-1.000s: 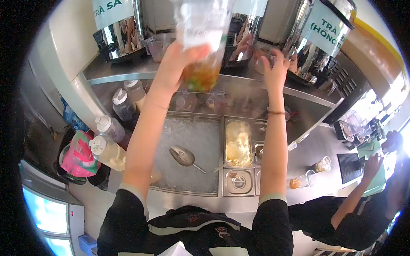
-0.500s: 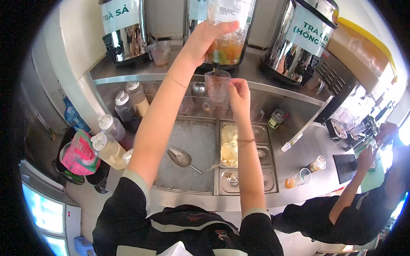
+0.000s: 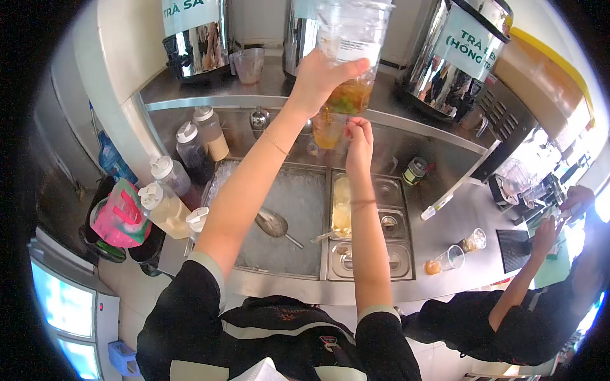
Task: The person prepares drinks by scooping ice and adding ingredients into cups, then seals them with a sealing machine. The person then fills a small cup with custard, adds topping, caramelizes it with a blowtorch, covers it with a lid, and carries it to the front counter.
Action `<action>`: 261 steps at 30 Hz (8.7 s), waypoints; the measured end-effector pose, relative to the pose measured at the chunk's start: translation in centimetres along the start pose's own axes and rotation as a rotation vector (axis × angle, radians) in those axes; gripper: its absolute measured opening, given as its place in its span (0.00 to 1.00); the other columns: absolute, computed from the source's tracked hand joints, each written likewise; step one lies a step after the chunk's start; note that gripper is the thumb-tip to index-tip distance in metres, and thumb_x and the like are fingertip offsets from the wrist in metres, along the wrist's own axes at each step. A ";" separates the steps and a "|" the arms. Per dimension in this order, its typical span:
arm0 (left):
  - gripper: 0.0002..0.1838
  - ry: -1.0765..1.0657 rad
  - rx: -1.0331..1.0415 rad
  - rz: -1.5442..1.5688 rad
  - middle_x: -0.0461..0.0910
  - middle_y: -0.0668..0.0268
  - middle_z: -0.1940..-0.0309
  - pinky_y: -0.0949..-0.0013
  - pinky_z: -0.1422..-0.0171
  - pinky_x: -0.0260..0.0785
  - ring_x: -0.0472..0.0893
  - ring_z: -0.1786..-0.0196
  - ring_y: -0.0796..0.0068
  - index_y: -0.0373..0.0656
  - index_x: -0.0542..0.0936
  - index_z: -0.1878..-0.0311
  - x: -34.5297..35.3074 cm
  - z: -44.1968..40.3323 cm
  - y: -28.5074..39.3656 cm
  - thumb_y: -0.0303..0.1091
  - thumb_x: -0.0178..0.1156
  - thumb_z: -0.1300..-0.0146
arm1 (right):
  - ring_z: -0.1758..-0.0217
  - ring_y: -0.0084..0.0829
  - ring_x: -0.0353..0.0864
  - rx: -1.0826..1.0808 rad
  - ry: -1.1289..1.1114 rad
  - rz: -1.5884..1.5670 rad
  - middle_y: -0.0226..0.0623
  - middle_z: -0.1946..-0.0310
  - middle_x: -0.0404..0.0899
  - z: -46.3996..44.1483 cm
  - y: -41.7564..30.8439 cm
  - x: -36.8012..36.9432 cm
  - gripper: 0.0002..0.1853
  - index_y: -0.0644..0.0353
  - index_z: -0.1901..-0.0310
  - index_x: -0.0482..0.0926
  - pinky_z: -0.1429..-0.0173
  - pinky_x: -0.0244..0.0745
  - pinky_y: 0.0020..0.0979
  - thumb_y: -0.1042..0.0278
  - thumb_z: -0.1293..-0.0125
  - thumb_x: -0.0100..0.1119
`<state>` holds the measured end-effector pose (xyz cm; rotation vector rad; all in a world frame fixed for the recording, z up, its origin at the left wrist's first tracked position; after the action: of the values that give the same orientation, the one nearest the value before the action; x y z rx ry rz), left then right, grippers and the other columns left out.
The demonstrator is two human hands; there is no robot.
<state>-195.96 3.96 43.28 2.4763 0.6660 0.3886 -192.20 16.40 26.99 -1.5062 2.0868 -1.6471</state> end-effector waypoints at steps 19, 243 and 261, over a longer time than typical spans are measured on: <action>0.23 -0.027 -0.005 0.001 0.81 0.64 0.61 0.73 0.51 0.67 0.78 0.59 0.77 0.38 0.78 0.56 -0.1 -0.3 -0.3 0.43 0.66 0.52 | 0.66 0.18 0.63 -0.070 -0.025 -0.098 0.25 0.70 0.67 0.7 2.3 -1.0 0.03 0.60 0.64 0.70 0.59 0.59 0.19 0.77 0.40 0.48; 0.41 -0.006 -0.868 -0.054 0.69 0.65 0.44 0.65 0.35 0.57 0.67 0.40 0.71 0.42 0.68 0.43 -7.7 25.7 -15.5 0.33 0.76 0.64 | 0.42 0.45 0.67 0.286 -0.665 0.586 0.51 0.44 0.67 10.6 15.6 -7.5 0.27 0.68 0.42 0.62 0.41 0.64 0.35 0.67 0.42 0.57; 0.50 0.227 -0.951 -0.101 0.68 0.57 0.43 0.62 0.34 0.56 0.66 0.39 0.62 0.42 0.61 0.39 -19.4 28.4 -0.9 0.31 0.75 0.71 | 0.54 0.41 0.77 1.287 -0.526 0.898 0.51 0.59 0.76 25.7 33.8 -7.6 0.20 0.66 0.63 0.78 0.58 0.73 0.41 0.56 0.36 0.44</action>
<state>-201.23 -17.82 17.15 1.5051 0.5158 0.7463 -194.36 1.89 -13.58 -0.3626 0.7621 -1.3946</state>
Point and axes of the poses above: each hand's wrist, its own z-axis away from the middle knuckle, its own x-axis out of the palm, y = z × x, the point moved 4 cm from there along -z, towards the middle knuckle
